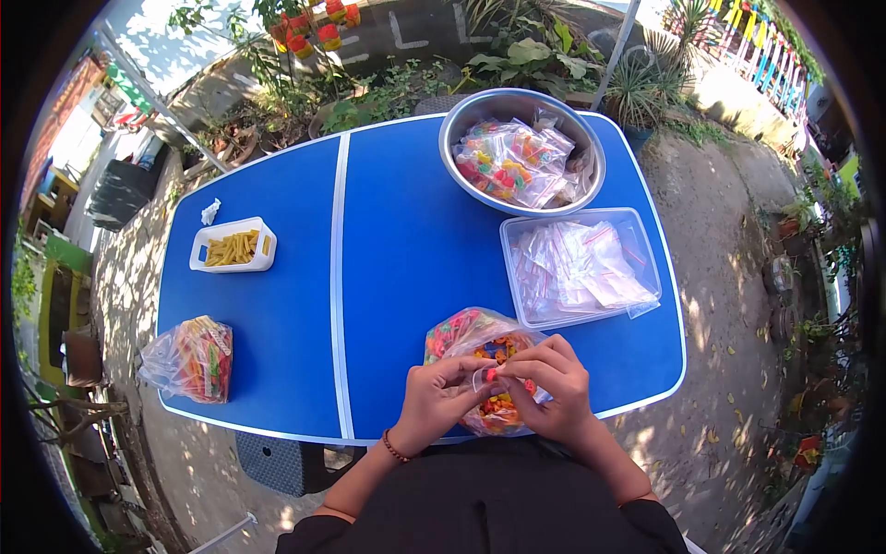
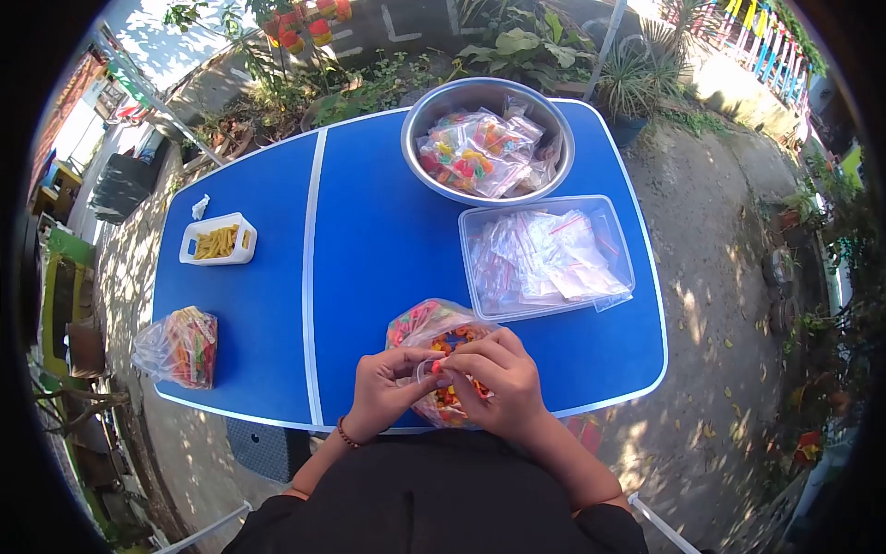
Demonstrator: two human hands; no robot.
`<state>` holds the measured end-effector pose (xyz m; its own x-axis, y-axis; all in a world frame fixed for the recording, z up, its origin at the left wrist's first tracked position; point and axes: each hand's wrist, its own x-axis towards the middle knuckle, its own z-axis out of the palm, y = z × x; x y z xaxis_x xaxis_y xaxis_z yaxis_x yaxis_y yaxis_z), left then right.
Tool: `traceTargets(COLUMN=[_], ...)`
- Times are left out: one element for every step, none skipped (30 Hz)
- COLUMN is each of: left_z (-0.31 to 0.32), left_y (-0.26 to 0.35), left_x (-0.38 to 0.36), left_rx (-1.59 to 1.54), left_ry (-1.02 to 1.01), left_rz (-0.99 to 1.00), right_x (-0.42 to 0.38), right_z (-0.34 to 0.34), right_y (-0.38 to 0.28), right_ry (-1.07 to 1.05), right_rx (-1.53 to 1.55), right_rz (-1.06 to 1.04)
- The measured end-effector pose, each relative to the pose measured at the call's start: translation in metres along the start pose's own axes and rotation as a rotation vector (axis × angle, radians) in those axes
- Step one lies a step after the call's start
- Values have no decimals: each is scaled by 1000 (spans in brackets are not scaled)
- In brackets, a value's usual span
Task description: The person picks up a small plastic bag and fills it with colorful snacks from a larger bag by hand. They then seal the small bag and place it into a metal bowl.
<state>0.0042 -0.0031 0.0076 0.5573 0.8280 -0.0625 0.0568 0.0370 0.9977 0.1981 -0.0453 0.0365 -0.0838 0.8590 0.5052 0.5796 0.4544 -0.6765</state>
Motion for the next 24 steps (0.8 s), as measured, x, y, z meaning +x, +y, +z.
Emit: traceTargets(left_z=[-1, -2, -2, -1, 0, 0, -1, -4, -6, -6, -6, -6, -6, -6, -6, -6, -6, -7, -7, -7, -7, -7, -7, -7], left_y=[-2, -5, -6, -4, 0, 2, 0, -5, -8, -8, -8, -8, -6, -4, -3, -4, -5, -6, -7, -7, -8, -8, -8, -8], left_x=[0, 0, -1, -1, 0, 1, 1, 2, 3, 4, 4, 5, 6, 6, 5, 5, 6, 6, 6, 6, 6, 6, 6, 6], left_rx=[-19, -38, -57, -153, -249, -345, -367, -389, -412, -459, -505, -551, -559, -568, -576, -602, -627, -653, -664, -675, -686, -683, -680, -677], left_ry=[-4, -9, -13, 10, 34, 59, 66, 73, 80, 85, 88, 90, 102, 115, 128, 123, 119, 115, 121, 129, 136, 144, 150, 156], left_rz=[1, 1, 0, -21, -42, -63, -59, -56, -53, -69, -85, -101, -121, -143, -165, -160, -155, -149, -142, -135, -128, -124, -121, -118], right_x=[3, 5, 5, 4, 4, 2, -1, -5, -10, -17, -22, -23, -23, -23, -23, -23, -23, -21, -17, -15, -15, -15, -16, -19], right_z=[-3, -5, -5, -3, -2, -3, -5, -7, -5, -3, -1, 0, 2, 5, 6, 7, 7, 4, -2, -5, -4, -2, 0, 7], right_y=[-2, -5, -8, -11, -13, -10, -3, 4, 12, 20, 24, 22, 20, 18, 16, 15, 14, 12, 9, 8, 8, 9, 11, 17], right_ry=[-36, -73, -15, 43, 100, 44, -12, -68, -147, -225, -302, -336, -370, -404, -410, -416, -422, -461, -499, -538, -529, -520, -511, -438], right_rx=[8, 17, 112, 207, 302, 270, 237, 203, 104, 4, -95, -161, -227, -293, -299, -306, -312, -284, -257, -229, -242, -255, -268, -307], right_rz=[-5, -9, 94, 197, 299, 355, 411, 466, 441, 414, 387, 361, 335, 309, 297, 286, 274, 283, 292, 299, 296, 293, 291, 264])
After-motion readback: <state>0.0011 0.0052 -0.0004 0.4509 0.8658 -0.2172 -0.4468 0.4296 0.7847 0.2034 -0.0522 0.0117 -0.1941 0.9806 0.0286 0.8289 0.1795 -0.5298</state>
